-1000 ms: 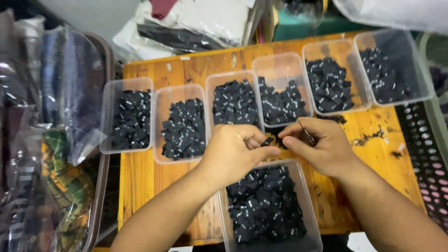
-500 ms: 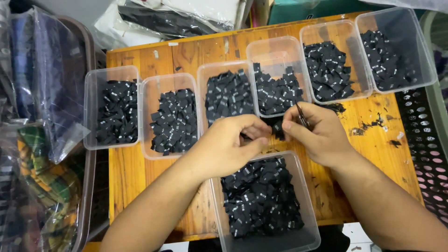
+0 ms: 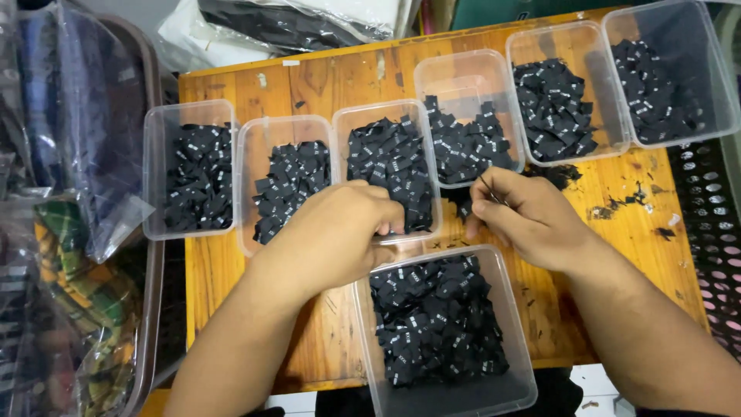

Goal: Trimming excess threads from fabric labels using snips and sorting them into plastic containers.

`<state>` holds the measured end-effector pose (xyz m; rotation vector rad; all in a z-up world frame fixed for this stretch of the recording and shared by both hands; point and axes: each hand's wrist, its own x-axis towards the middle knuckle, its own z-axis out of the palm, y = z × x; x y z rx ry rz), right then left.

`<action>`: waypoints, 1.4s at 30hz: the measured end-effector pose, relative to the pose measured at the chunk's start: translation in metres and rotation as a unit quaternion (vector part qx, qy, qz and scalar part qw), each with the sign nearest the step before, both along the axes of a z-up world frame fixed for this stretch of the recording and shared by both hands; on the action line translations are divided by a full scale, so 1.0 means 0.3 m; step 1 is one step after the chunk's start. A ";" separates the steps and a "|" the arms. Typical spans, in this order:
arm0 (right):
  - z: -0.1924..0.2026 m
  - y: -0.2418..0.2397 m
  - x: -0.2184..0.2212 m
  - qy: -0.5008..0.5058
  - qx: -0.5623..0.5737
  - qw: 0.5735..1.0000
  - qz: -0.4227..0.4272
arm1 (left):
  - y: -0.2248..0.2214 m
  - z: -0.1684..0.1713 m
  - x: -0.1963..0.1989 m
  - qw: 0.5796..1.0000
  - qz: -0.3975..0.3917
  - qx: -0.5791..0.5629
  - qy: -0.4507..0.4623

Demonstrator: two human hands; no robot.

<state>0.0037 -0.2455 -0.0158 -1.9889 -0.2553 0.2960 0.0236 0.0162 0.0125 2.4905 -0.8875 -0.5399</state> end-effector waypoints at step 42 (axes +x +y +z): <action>-0.069 -0.008 0.032 -0.045 -0.200 0.978 -0.035 | 0.193 0.131 0.049 0.958 0.232 0.167 -0.001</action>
